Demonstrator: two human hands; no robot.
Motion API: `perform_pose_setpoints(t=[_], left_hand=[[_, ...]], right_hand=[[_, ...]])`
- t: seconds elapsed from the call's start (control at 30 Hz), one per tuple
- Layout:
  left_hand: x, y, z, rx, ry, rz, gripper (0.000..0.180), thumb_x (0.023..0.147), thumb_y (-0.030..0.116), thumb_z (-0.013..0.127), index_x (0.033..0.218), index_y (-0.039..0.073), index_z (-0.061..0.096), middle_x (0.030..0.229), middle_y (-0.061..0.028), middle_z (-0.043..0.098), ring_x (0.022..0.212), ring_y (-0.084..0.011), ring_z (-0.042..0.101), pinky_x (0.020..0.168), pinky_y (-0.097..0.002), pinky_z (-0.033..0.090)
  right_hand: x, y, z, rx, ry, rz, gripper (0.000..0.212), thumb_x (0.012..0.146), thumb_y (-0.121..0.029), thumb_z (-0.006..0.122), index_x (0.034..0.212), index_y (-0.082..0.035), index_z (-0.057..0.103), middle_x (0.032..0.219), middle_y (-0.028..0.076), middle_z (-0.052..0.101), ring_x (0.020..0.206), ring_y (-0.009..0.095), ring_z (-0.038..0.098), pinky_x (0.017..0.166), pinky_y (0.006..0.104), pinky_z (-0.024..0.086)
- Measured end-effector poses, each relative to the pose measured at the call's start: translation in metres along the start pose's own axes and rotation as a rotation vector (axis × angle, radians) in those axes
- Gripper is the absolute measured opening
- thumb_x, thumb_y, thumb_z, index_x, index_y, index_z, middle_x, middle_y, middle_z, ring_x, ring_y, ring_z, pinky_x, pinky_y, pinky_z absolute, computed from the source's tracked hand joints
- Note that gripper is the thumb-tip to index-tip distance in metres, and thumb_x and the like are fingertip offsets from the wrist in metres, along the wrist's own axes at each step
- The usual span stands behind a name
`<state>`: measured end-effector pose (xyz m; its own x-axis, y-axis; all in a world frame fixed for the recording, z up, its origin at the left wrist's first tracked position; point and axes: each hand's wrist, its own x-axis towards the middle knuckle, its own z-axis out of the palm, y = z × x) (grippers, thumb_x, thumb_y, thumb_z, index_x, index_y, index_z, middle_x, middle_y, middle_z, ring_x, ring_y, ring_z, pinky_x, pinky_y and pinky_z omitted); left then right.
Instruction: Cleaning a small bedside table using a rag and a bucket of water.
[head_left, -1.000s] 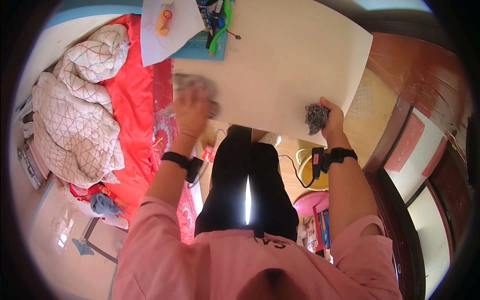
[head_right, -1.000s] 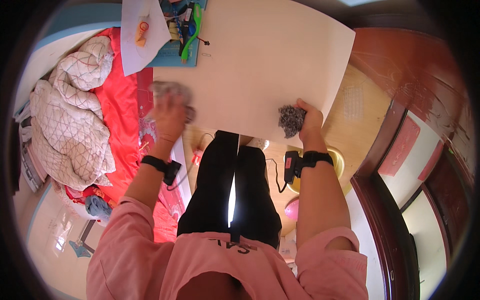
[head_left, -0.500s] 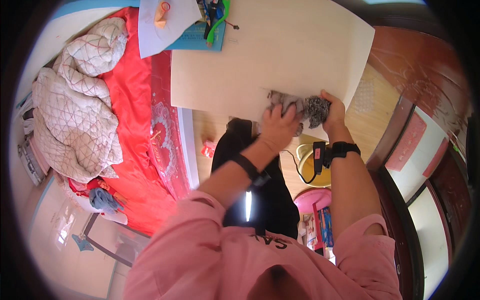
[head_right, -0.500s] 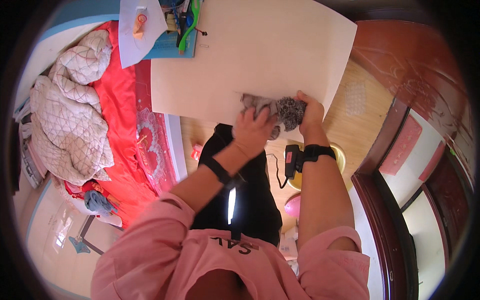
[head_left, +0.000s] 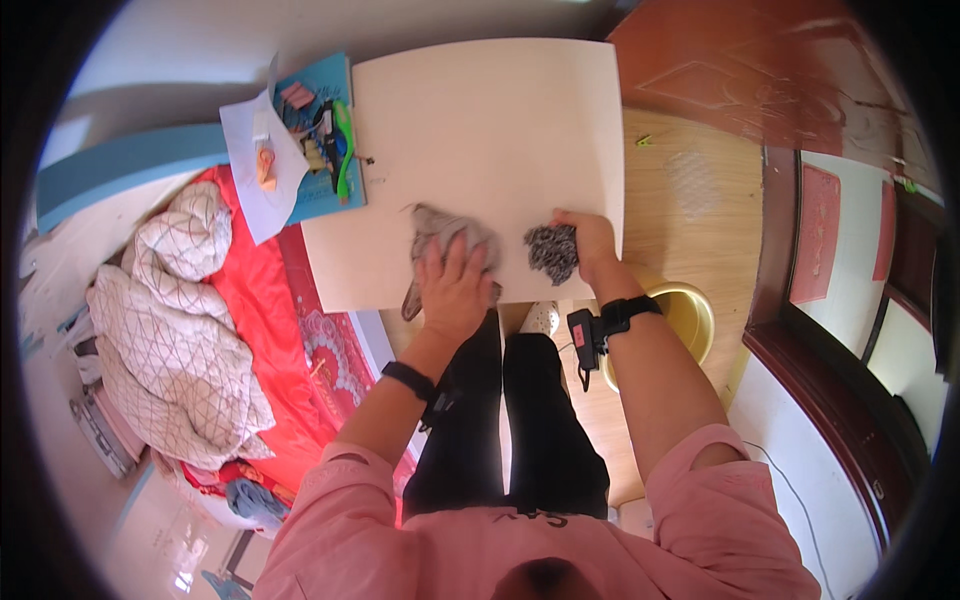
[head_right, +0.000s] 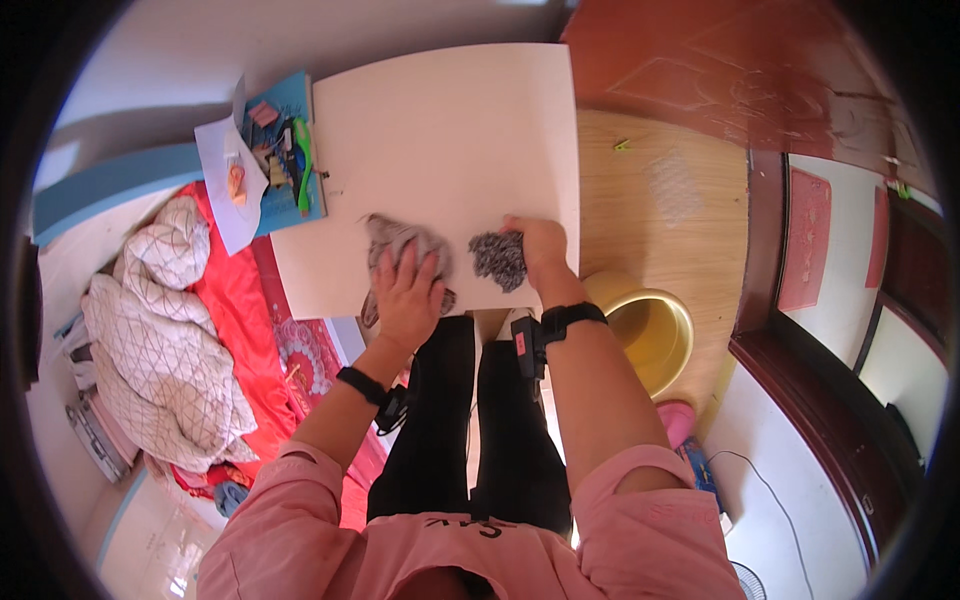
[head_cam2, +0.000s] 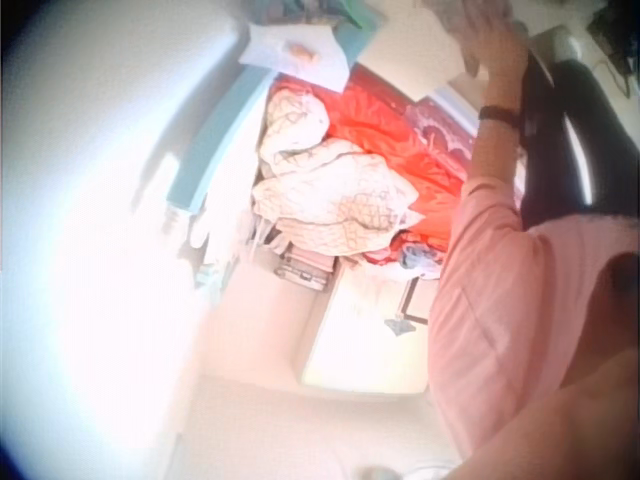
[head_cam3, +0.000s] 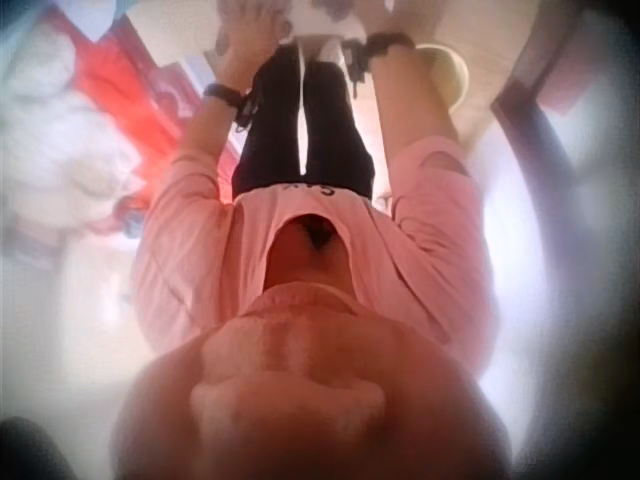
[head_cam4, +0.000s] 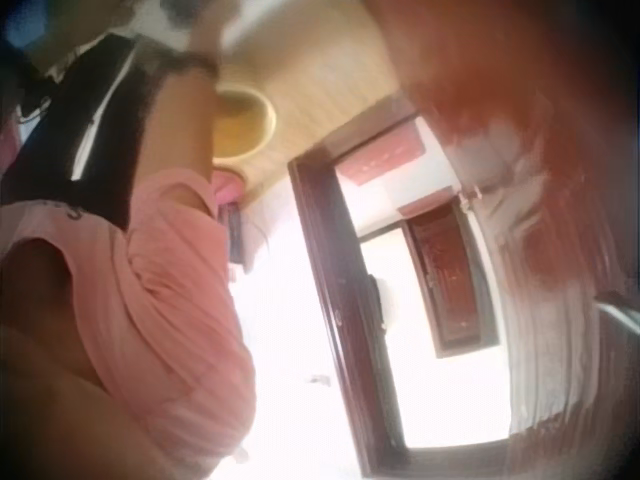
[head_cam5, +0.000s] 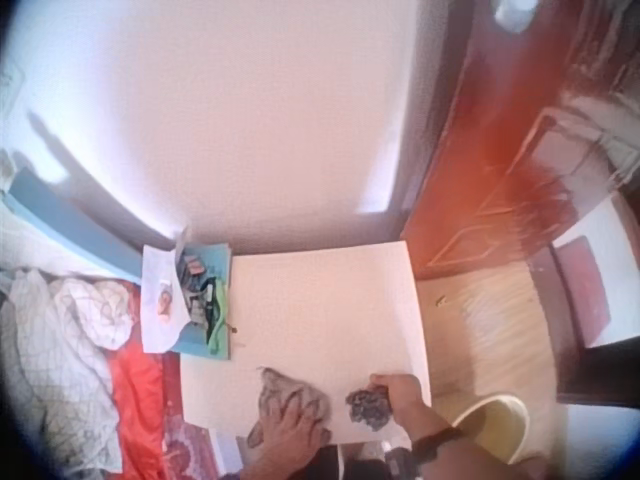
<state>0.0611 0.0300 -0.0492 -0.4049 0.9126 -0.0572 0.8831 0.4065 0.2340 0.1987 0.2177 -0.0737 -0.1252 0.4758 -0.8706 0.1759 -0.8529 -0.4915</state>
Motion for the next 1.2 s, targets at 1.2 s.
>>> perform_pose_setpoints(t=[1.2], left_hand=[[0.195,0.148,0.054,0.105,-0.041,0.79,0.007,0.071,0.027,0.064,0.077,0.025,0.067,0.108,0.0061,0.058,0.124,-0.0287,0.037,0.095,-0.0657,0.025]], right_hand=[[-0.169,0.064,-0.111,0.891,-0.096,0.167,0.007,0.085,-0.009,0.061,0.09,-0.004,0.059,0.08,0.003,0.06,0.074,0.014,0.059,0.068,0.0269,0.048]])
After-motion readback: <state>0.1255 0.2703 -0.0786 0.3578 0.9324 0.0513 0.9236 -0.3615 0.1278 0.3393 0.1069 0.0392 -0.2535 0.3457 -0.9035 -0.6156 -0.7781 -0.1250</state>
